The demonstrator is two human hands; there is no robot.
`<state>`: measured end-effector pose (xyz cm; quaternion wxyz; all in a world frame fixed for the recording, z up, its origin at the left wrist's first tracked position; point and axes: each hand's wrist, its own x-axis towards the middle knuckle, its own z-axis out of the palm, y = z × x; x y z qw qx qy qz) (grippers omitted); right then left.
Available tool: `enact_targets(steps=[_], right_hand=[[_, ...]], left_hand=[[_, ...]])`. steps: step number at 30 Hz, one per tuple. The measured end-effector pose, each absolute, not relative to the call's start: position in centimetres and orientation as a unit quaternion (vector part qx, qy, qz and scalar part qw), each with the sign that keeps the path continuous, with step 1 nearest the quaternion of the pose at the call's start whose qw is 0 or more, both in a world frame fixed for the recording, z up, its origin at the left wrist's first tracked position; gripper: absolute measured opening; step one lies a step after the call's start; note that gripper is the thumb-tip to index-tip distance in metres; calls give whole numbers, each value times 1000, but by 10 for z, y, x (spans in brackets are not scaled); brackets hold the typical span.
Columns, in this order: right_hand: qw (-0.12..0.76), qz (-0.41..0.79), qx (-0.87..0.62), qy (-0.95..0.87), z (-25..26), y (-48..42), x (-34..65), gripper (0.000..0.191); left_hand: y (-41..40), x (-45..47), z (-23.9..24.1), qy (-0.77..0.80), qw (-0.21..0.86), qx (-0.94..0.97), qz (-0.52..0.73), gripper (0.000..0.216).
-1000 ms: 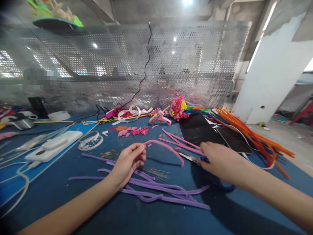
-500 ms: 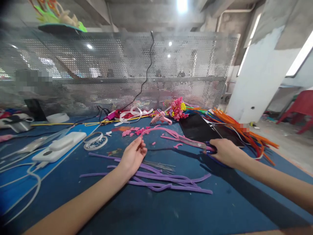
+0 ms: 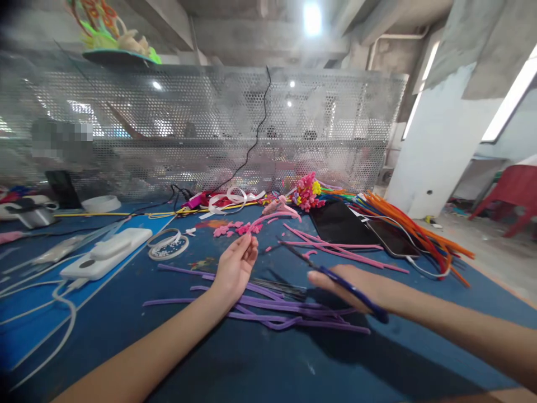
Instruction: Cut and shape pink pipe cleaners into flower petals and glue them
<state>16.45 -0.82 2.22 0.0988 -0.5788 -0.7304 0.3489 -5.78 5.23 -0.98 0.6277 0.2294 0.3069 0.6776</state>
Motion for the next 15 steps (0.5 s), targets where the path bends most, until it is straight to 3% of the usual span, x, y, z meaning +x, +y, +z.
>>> enact_targets(steps=[4,10,15], right_hand=[[102,251,-537,-799,21,4,135,52],[85,241,-543,-800,23,23,118,54],[126,259,-521,-804,20,22,115,54]], left_hand=[[45,-53,-13,330,644,261,639,5],[41,-50,-13,359,662,313,579,8],[43,-53,-11,375,657,333,563,10]])
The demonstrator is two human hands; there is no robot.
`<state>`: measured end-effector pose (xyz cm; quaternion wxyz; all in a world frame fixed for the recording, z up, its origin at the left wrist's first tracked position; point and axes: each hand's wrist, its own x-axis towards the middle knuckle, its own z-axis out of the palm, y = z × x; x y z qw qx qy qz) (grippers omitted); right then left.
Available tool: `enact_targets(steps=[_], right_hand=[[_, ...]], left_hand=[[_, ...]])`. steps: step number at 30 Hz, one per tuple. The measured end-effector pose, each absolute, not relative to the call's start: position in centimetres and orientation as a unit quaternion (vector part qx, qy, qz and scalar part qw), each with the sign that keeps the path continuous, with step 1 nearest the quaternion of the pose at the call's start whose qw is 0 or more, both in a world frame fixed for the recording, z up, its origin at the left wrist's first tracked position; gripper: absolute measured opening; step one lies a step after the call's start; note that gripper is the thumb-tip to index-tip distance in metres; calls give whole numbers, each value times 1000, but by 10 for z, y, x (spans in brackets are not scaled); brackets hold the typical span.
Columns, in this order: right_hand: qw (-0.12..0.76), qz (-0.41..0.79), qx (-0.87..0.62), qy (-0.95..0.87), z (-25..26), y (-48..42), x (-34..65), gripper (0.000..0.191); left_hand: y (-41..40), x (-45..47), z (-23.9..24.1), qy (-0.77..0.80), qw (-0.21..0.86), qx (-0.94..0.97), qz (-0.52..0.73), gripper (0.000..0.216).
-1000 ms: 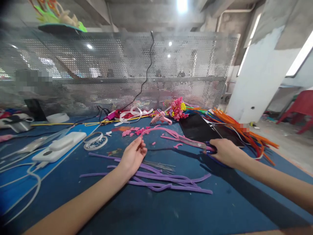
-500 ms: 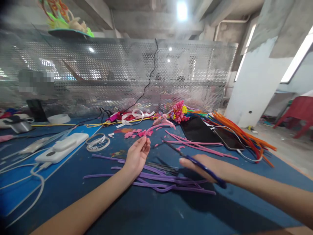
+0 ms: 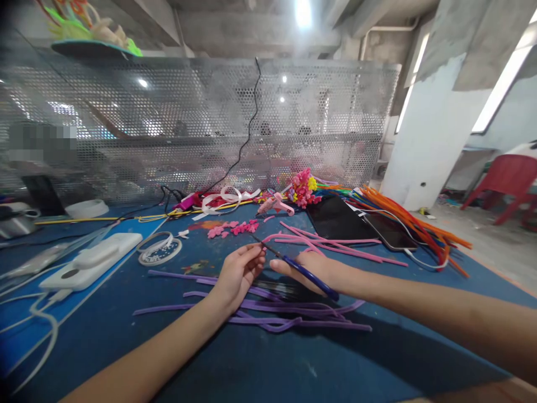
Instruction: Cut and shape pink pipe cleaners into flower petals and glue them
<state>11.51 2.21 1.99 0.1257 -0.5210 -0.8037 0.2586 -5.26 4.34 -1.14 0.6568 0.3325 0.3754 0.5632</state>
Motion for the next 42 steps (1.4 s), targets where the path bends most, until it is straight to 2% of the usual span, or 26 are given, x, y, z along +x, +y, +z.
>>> enact_targets(steps=[6,9,16,18,21,24,27,29,31,34,36,38,42], right_hand=[[167,179,-512,-823,16,22,117,56],[114,127,-563,-808,14,22,128,59],[-8,6,-605,-796,7,17,190,62],[-44,-13,-605,-795,9,14,208,56],[-74,-6,-600,-797,20,13,228,34],[1,4,-596,-803,36,19,228,20],[112,10,-553,-826,40,35,200,19],[143,10,-494,-857,31,51,172,21],[131,-8,-433,-892,15,69,145,23],[130,-15,-402,-906,-8,94,118,15],[142,-15,-394,-908,-17,103,111,17],[158,-13,-391,-906,-21,105,111,19],[218,2,-374,-901,-23,97,117,20]], left_hand=[[41,-51,-11,401,620,392,549,16],[48,-57,-5,423,551,451,560,17],[93,-114,9,483,286,578,592,13],[107,-131,4,498,242,607,571,8],[122,-146,-8,514,199,637,539,12],[129,-149,-13,516,163,657,524,21],[124,-142,-10,512,143,673,514,20],[115,-133,-6,506,143,683,506,17],[104,-123,-3,500,153,692,497,15],[88,-106,-2,493,181,702,481,12],[79,-95,-3,488,209,706,469,13],[71,-85,-5,472,294,695,456,16],[58,-65,-10,407,529,599,443,27]])
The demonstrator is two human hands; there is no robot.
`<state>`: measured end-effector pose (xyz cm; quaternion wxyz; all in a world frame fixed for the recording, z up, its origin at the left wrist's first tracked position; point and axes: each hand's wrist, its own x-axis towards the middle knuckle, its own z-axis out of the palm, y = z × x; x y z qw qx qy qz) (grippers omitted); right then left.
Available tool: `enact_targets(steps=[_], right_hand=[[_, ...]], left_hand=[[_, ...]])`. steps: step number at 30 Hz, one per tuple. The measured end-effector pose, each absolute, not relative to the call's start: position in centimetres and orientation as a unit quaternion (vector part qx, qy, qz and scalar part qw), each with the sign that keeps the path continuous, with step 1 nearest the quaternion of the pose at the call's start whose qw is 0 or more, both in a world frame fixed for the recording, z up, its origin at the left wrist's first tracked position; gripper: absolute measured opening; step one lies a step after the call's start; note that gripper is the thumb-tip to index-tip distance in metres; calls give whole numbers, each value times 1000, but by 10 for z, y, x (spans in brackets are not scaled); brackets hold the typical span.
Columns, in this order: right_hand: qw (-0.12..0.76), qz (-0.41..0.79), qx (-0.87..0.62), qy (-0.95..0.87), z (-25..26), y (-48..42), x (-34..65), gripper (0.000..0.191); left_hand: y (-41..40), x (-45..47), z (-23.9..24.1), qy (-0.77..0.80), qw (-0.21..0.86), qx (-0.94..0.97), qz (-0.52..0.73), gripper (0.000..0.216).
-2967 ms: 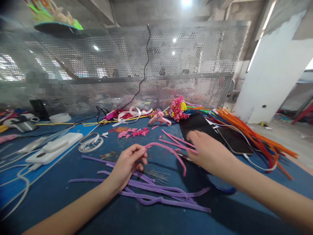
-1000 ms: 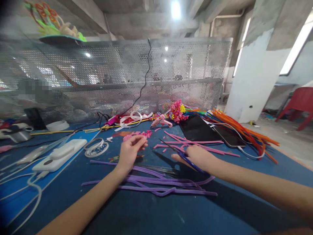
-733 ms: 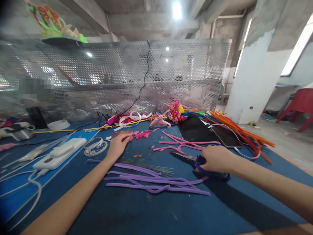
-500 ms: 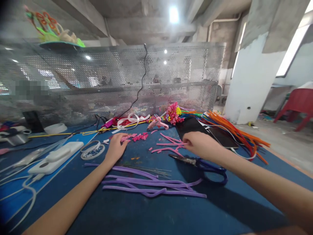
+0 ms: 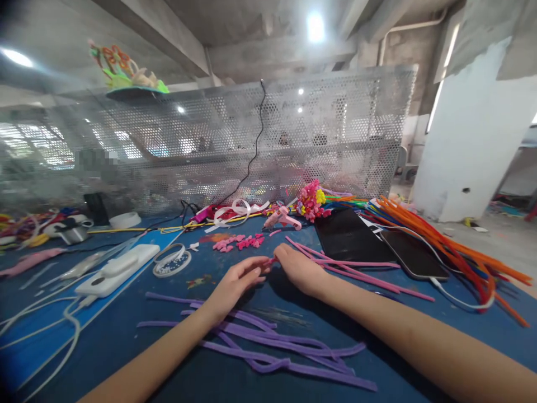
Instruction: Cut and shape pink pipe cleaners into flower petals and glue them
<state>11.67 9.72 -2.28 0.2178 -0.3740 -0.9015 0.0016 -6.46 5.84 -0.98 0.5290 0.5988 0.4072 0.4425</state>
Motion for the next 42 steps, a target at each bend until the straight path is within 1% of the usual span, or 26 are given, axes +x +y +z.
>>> enact_targets(steps=[2,4,11,15,18,24,29,34,39,42], right_hand=[[252,6,-351,-902,-23,96,118,20],[271,1,-329,-904,-25,97,118,20],[322,-10,-265,-909,-31,102,116,29],[327,-5,-233,-916,-31,95,112,22],[324,-11,-246,-913,-30,92,110,20],[359,8,-301,-883,-26,91,111,15],[344,21,-326,-880,-25,92,112,13],[334,30,-354,-873,-27,93,112,11],[336,8,-380,-862,-27,95,116,11],[329,-10,-371,-868,-27,93,116,13]], left_hand=[[55,-57,-12,379,602,538,452,30],[54,-54,-14,367,628,503,467,31],[62,-61,-18,419,569,517,483,31],[65,-62,-19,453,560,509,472,31],[63,-61,-19,457,549,527,460,27],[61,-59,-18,428,557,521,485,28],[62,-60,-17,413,556,517,503,29],[59,-58,-16,392,592,505,490,29],[48,-51,-10,353,638,513,453,40],[47,-49,-10,367,633,499,465,36]])
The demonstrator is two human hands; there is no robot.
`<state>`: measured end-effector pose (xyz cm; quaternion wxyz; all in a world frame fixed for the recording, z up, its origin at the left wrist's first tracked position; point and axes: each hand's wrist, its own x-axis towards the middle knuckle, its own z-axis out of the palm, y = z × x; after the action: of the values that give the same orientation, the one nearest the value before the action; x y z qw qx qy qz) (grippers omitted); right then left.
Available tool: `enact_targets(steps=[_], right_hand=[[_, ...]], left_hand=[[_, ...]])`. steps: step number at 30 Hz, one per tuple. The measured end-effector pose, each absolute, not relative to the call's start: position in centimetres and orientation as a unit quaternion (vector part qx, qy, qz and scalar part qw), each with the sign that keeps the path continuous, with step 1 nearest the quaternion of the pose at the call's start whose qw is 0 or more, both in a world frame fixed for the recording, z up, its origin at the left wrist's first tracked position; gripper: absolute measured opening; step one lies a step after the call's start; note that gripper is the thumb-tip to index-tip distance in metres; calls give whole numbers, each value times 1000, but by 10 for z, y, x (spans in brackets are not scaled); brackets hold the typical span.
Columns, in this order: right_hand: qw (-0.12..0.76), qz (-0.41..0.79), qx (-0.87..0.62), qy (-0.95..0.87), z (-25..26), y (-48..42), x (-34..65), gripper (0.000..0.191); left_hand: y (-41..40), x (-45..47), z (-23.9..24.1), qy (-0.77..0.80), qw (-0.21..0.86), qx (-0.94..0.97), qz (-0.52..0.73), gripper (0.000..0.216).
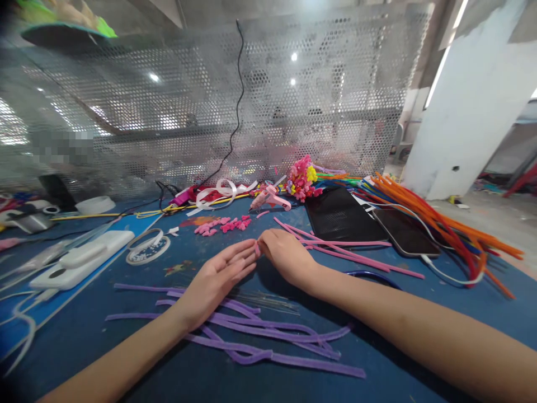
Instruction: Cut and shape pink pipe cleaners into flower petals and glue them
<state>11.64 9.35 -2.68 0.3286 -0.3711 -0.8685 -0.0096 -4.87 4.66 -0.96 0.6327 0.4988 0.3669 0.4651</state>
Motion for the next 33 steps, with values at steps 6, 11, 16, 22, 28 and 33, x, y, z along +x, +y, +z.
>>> enact_targets(steps=[6,11,16,22,28,33], right_hand=[[325,24,-297,-898,-26,85,110,16],[367,65,-312,-874,-23,88,111,11],[366,46,-304,-878,-20,93,118,14],[371,44,-300,-878,-20,93,120,15],[367,31,-283,-886,-23,92,117,19],[377,-28,-304,-874,-23,91,120,22]], left_hand=[[54,-52,-15,453,557,479,505,35],[59,-58,-11,461,533,475,526,32],[63,-63,-8,469,546,413,558,34],[64,-65,-11,472,528,469,527,30],[59,-60,-8,454,538,525,478,31],[52,-55,-9,395,571,556,456,30]])
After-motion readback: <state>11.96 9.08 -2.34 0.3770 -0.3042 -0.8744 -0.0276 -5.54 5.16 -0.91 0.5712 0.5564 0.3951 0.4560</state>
